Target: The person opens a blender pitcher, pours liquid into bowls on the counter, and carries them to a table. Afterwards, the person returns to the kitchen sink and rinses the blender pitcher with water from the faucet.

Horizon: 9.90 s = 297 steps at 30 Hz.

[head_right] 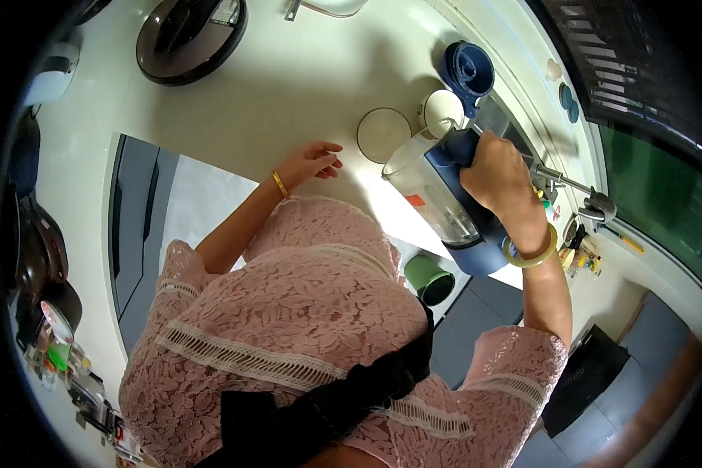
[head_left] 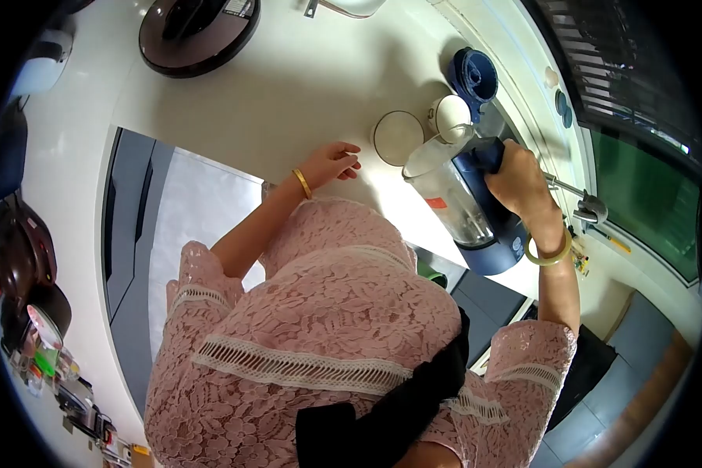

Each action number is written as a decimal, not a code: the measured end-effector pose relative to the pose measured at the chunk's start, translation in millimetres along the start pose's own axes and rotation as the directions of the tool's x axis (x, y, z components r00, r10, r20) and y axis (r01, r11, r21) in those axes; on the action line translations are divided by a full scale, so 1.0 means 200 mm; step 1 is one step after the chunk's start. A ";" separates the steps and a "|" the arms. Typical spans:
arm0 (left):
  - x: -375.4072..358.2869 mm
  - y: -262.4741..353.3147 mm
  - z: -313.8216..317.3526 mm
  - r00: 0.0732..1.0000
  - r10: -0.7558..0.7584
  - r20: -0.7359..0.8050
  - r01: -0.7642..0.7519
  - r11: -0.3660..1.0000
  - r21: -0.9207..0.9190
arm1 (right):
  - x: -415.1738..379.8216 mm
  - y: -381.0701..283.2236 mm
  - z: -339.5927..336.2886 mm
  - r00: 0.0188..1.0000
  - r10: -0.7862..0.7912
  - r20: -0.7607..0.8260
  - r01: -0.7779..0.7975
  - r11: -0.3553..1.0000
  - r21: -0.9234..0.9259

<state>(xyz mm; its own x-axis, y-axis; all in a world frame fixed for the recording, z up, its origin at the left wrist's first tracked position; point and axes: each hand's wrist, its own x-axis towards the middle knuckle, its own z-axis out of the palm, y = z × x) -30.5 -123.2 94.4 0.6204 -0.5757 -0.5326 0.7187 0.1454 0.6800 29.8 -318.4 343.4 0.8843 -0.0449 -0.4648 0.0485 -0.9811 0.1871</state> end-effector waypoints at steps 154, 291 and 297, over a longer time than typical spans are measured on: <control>-0.51 0.08 0.03 0.809 0.439 -0.391 -0.374 0.897 0.234 | -0.01 -0.70 0.74 0.802 0.030 -0.596 0.569 0.265 0.779; -0.15 0.83 0.83 0.992 -0.085 -0.094 0.000 -0.741 0.672 | -0.01 -0.49 1.11 0.883 -0.463 -0.076 -0.415 -0.847 0.333; -0.14 0.83 0.86 0.991 -0.075 -0.112 0.014 -0.767 0.641 | -0.01 -0.48 1.12 0.880 -0.455 -0.133 -0.409 -0.871 0.274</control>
<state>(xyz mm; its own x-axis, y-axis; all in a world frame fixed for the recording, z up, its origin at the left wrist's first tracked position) 17.8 -222.0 308.2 0.5957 -0.4915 -0.6353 -0.7442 -0.6354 -0.2061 -79.8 -266.2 132.8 0.8184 0.4321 -0.3788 -0.5307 0.8211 -0.2100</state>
